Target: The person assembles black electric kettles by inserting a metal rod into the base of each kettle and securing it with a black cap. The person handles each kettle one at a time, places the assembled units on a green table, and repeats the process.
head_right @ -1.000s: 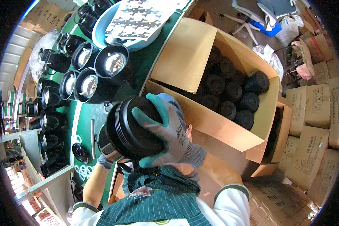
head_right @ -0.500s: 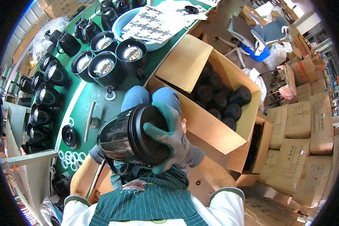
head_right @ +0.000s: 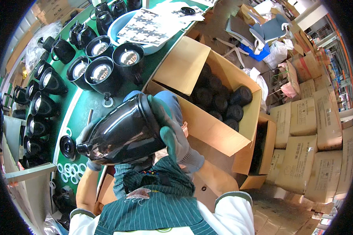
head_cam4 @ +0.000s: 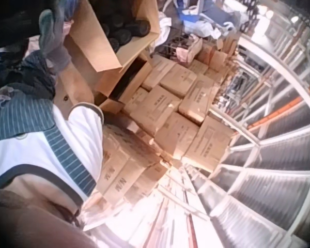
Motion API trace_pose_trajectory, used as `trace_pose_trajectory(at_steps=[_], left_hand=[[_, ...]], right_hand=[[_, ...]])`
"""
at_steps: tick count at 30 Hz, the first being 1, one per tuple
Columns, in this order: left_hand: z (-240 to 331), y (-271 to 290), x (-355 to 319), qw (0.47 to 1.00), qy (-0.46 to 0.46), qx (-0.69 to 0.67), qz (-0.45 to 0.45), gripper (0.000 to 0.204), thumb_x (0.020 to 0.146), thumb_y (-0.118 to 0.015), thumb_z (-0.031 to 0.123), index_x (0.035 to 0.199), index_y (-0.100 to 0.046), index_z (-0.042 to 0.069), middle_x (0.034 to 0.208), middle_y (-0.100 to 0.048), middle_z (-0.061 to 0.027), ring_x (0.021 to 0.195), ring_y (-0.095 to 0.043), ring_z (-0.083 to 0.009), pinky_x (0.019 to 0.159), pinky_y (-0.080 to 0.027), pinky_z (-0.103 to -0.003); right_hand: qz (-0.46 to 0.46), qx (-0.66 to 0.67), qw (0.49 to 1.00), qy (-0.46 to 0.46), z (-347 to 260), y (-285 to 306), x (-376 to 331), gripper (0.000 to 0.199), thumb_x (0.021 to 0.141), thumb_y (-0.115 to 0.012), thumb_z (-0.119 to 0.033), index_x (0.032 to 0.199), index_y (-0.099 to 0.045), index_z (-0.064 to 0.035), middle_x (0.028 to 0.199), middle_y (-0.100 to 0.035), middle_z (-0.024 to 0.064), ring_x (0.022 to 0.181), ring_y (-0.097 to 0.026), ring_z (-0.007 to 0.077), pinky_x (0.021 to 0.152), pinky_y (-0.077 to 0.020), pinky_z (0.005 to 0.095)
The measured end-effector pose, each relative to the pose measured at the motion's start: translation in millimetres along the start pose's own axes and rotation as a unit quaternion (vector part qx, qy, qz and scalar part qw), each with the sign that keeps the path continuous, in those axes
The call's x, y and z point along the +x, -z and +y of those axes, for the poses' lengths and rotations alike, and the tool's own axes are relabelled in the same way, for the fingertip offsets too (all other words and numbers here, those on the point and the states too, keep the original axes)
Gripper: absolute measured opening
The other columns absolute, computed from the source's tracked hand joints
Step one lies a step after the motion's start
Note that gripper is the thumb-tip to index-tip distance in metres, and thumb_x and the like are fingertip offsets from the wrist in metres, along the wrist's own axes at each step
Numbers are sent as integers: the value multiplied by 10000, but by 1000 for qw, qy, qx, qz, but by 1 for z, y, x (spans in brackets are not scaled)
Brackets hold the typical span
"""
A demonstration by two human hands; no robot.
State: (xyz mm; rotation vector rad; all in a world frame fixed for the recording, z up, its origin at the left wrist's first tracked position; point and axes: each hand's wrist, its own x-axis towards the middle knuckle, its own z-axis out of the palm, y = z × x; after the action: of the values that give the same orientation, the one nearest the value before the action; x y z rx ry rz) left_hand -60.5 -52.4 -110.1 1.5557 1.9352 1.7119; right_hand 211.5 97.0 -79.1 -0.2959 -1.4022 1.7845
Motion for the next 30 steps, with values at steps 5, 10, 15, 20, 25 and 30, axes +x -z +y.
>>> trace_pose_trajectory(at_steps=[5,10,15,20,25,30], left_hand=[[51,7,52,955,-237,173,-31,273,823,-750,131,1069,-756,13,1051,-772,-191,963,-769,-340,862,-607,-396],[48,21,68,937,-247,231,-84,306,811,-751,145,1091,-761,24,1053,-773,-168,993,-763,-324,894,-605,-411],[-37,10,7,936,227,-250,-95,371,993,-643,219,1276,-655,-20,1232,-711,-135,1069,-707,-254,1000,-559,-383],[19,1,48,984,-129,100,-73,310,898,-722,193,1123,-729,-19,1123,-766,-175,976,-761,-303,904,-596,-370],[24,17,36,998,-39,29,-47,291,849,-745,154,1076,-743,-29,1060,-776,-174,961,-766,-280,923,-578,-353],[-67,17,-50,641,327,-687,-106,598,1124,-342,453,1499,-466,4,1445,-583,-177,1268,-600,-290,1097,-500,-456]], right_hand=[[60,-80,993,-61,36,33,-20,539,1078,-523,-141,1562,-371,40,1577,-444,154,1445,-436,235,1218,-316,328],[-18,-90,987,-132,34,69,-30,627,1028,-610,-144,1567,-349,41,1538,-481,195,1408,-479,274,1201,-339,345],[-152,-371,893,205,-19,30,33,1125,885,-614,-736,1670,-143,-81,1695,-111,304,1562,-146,499,1242,-186,560],[-65,-84,993,-45,-19,5,29,792,1070,-486,-473,1659,-165,-52,1717,-171,178,1570,-229,304,1244,-240,397],[-68,-207,962,-167,-40,-10,34,752,1102,-368,-538,1634,-245,-19,1686,-271,165,1559,-258,290,1270,-162,427],[-188,-287,925,167,-24,-9,37,1071,944,-525,-733,1650,-163,-14,1698,-108,288,1562,-182,454,1250,-166,543]])
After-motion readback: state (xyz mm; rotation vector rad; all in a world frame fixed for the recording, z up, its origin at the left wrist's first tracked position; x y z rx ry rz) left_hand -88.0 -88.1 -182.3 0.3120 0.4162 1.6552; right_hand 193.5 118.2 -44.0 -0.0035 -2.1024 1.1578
